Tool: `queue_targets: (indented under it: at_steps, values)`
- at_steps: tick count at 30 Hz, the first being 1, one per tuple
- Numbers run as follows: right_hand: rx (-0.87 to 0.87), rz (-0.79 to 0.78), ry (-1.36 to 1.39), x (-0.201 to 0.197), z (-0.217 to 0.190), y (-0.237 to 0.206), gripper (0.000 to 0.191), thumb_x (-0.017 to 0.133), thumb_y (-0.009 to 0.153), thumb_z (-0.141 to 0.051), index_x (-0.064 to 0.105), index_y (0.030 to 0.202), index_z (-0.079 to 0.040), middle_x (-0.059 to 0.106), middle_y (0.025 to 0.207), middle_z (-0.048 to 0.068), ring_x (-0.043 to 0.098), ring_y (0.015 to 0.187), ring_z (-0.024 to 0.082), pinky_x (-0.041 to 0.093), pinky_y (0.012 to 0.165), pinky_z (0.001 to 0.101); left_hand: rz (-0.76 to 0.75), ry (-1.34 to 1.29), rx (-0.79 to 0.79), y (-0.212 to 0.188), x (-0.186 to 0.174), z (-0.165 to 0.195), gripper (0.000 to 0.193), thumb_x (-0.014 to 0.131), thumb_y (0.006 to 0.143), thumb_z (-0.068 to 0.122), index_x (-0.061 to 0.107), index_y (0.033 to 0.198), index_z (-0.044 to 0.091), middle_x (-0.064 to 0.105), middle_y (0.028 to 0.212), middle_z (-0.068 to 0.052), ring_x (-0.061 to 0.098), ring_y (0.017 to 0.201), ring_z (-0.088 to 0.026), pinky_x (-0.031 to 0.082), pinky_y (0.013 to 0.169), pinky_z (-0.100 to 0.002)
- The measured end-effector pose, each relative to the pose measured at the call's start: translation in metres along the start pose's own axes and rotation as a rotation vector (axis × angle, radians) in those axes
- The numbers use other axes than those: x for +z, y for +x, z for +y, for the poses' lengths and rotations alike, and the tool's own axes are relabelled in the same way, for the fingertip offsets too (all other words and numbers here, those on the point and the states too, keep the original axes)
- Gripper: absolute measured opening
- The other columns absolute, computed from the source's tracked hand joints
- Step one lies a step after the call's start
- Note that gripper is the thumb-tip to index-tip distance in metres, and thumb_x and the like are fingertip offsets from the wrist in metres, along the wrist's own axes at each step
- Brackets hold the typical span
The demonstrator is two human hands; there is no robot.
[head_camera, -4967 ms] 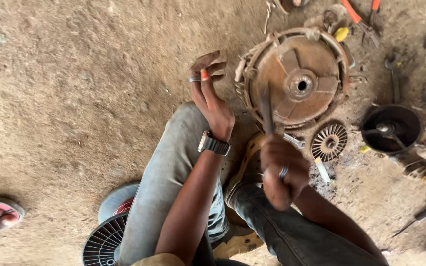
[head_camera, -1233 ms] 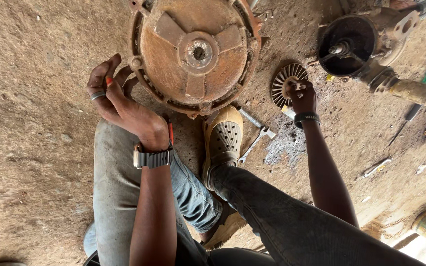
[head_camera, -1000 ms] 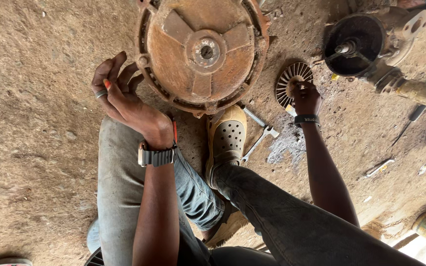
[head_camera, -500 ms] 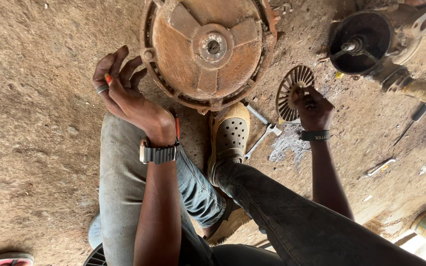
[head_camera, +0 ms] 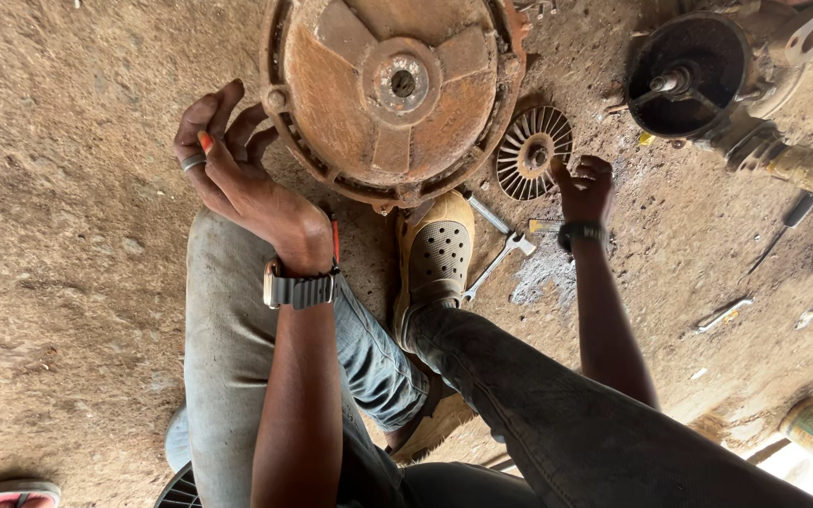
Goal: The person sits on the ground and uses a wrench and pliers to work on a circular metal motor housing. They tighten and adjust components on the housing, then flip it over to inspect the internal copper windings.
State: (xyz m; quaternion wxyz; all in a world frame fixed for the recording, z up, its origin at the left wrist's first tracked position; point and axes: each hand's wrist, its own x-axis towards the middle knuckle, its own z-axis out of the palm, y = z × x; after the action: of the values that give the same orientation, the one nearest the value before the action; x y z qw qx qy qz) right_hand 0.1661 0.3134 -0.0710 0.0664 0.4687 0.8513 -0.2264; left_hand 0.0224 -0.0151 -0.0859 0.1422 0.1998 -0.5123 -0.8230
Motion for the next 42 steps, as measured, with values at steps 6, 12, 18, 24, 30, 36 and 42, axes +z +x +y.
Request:
queue_targets:
  at_steps: [6,12,18,24,30,36,42]
  values:
    - [0.339,-0.23,0.09,0.015,-0.012,0.026,0.1,0.095,0.063,-0.033,0.033,0.137,-0.006,0.063,0.128,0.019,0.063,0.118,0.03,0.056,0.101,0.0395,0.013,0.037,-0.03,-0.001,0.0,0.001,0.034,0.033,0.111,0.022,0.058,0.127,0.006,0.074,0.124,-0.019,0.076,0.102,-0.022,0.067,0.082,-0.036]
    - [0.27,-0.222,-0.134,0.009,-0.005,0.018,0.073,0.097,0.067,-0.036,0.066,0.128,-0.01,0.064,0.136,0.017,0.062,0.127,0.028,0.051,0.106,0.0478,0.034,0.072,-0.023,-0.001,0.002,0.0,0.034,0.034,0.109,0.023,0.059,0.125,0.006,0.074,0.121,-0.017,0.076,0.1,-0.021,0.068,0.081,-0.035]
    - [0.41,-0.32,0.244,0.008,0.015,0.003,0.053,0.093,0.073,-0.028,0.07,0.118,-0.012,0.07,0.124,0.011,0.063,0.117,0.026,0.047,0.099,0.0501,0.033,0.049,-0.02,-0.003,0.004,0.003,0.032,0.036,0.111,0.022,0.059,0.127,0.005,0.073,0.124,-0.019,0.075,0.103,-0.022,0.066,0.083,-0.036]
    - [0.117,0.008,0.609,-0.017,0.004,0.001,0.03,0.094,0.077,-0.013,0.071,0.095,-0.007,0.079,0.09,0.008,0.072,0.076,0.014,0.061,0.072,0.031,0.051,0.067,-0.015,0.0,0.003,0.004,0.034,0.035,0.108,0.022,0.06,0.125,0.006,0.075,0.121,-0.019,0.076,0.098,-0.022,0.066,0.08,-0.036]
    - [-0.682,0.654,-0.109,0.0,-0.02,-0.025,0.024,0.092,0.091,-0.01,0.069,0.1,-0.011,0.079,0.1,0.004,0.073,0.081,0.012,0.059,0.073,0.0282,0.037,0.02,0.005,0.0,0.003,0.004,0.033,0.034,0.108,0.022,0.059,0.125,0.006,0.074,0.121,-0.019,0.077,0.1,-0.023,0.066,0.082,-0.036]
    - [-0.495,0.307,-0.164,0.024,0.0,-0.059,0.021,0.087,0.088,-0.02,0.071,0.101,-0.019,0.079,0.112,0.004,0.073,0.096,0.015,0.058,0.085,0.0371,0.06,0.015,-0.008,0.005,0.004,0.004,0.033,0.036,0.107,0.02,0.059,0.124,0.004,0.074,0.12,-0.02,0.077,0.096,-0.024,0.068,0.08,-0.037]
    - [-0.377,-0.171,-0.3,0.02,0.029,-0.089,0.055,0.097,0.067,-0.036,0.071,0.111,-0.016,0.073,0.121,0.011,0.069,0.104,0.026,0.051,0.091,0.049,0.026,0.016,-0.005,-0.004,0.003,0.004,0.031,0.037,0.11,0.019,0.058,0.126,0.004,0.072,0.125,-0.019,0.075,0.103,-0.023,0.068,0.084,-0.039]
